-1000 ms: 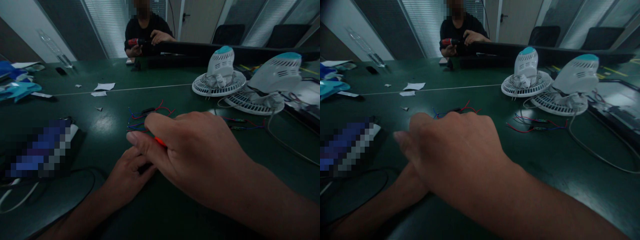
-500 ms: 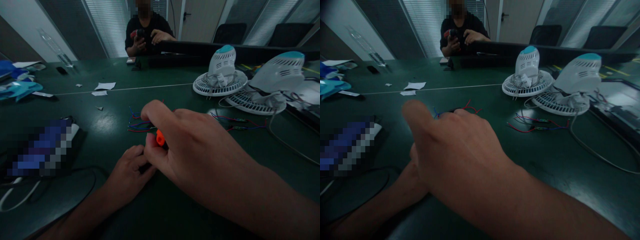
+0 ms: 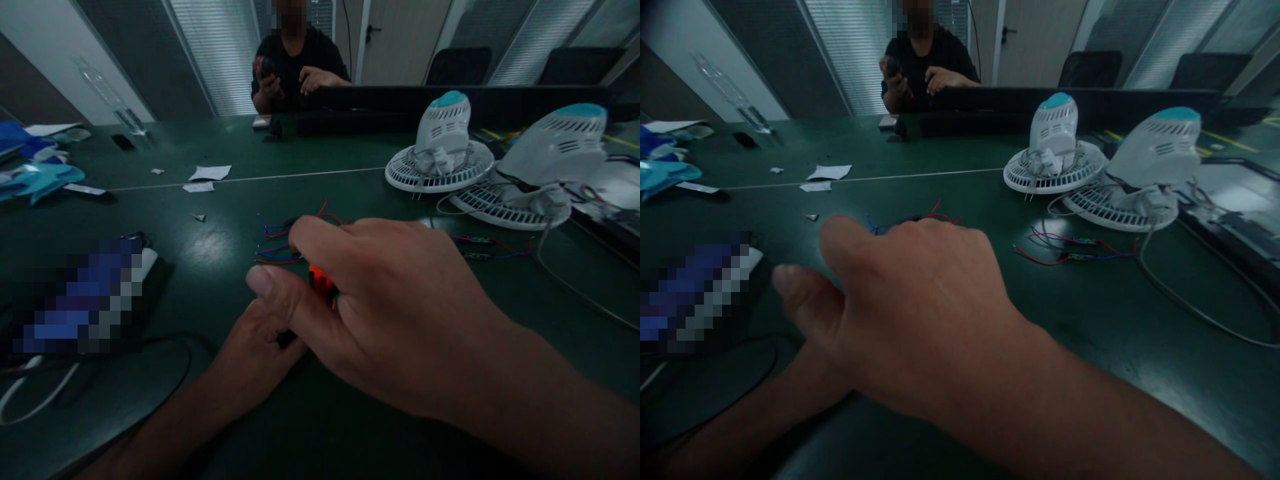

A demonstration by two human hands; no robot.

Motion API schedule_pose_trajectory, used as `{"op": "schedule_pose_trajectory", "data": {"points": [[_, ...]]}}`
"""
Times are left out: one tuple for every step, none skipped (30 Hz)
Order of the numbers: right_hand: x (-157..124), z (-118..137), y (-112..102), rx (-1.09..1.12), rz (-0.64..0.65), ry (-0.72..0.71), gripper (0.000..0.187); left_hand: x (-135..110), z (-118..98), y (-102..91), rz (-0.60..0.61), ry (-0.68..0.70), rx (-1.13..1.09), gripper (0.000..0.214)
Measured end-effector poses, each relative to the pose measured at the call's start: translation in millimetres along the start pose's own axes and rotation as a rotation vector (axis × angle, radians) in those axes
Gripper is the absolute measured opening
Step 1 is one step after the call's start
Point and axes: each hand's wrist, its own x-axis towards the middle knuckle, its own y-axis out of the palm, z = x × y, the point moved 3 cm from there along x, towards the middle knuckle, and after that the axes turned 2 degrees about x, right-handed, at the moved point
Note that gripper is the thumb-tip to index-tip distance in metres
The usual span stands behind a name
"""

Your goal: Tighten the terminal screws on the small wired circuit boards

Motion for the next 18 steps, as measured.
{"op": "schedule_pose_trajectory", "data": {"points": [[0.1,-0.5,0.1,-0.013,-0.009,0.010,0.035,0.0,-0.8,-0.3,0.018,0.013,0.015,0.017],[0.2,-1.0,0.2,-0.024,-0.010,0.018,0.037,0.1,-1.6,-0.9,0.038,0.028,0.031,0.018],[0.3,-1.3,0.5,-0.029,-0.006,0.019,0.035,0.2,-2.2,-1.7,0.051,0.041,0.046,0.019],[0.4,-1.5,1.0,-0.033,0.004,0.019,0.029,0.3,-2.3,-2.8,0.057,0.049,0.056,0.020],[0.5,-1.5,1.3,-0.035,0.009,0.015,0.023,0.2,-1.8,-3.6,0.060,0.051,0.065,0.020],[0.6,-1.4,1.5,-0.036,0.011,0.007,0.017,0.0,-1.2,-4.2,0.059,0.053,0.071,0.020],[0.9,-1.3,1.5,-0.036,0.008,0.002,0.013,-0.2,-0.4,-4.5,0.059,0.054,0.075,0.019],[1.2,-1.4,1.5,-0.028,0.006,0.004,0.011,-0.5,0.2,-4.5,0.060,0.057,0.074,0.019],[1.6,-1.7,1.5,-0.015,0.007,0.017,0.009,-0.7,0.3,-4.4,0.056,0.065,0.069,0.019],[2.1,-1.9,1.4,0.005,0.008,0.030,0.008,-0.7,0.1,-4.6,0.045,0.075,0.063,0.019],[2.5,-1.9,1.3,0.026,0.012,0.040,0.010,-0.6,-0.6,-4.8,0.032,0.085,0.056,0.019],[2.9,-1.9,1.1,0.040,0.011,0.050,0.012,-0.3,-1.4,-5.1,0.020,0.088,0.054,0.019],[3.1,-1.6,0.8,0.049,0.008,0.054,0.014,0.2,-2.3,-5.4,0.011,0.088,0.055,0.019],[3.1,-1.1,0.5,0.054,0.005,0.053,0.015,0.8,-3.3,-5.6,0.007,0.088,0.059,0.020],[3.0,-0.5,0.4,0.057,0.003,0.049,0.015,1.4,-4.2,-5.9,0.005,0.086,0.062,0.020],[2.8,0.2,0.3,0.062,0.002,0.043,0.014,1.9,-4.8,-6.1,0.005,0.084,0.065,0.021],[2.4,0.7,0.5,0.067,0.008,0.044,0.014,2.3,-5.3,-6.3,0.003,0.087,0.065,0.021],[1.9,0.9,0.7,0.068,0.015,0.050,0.014,2.4,-5.5,-6.3,0.003,0.091,0.065,0.020]]}}
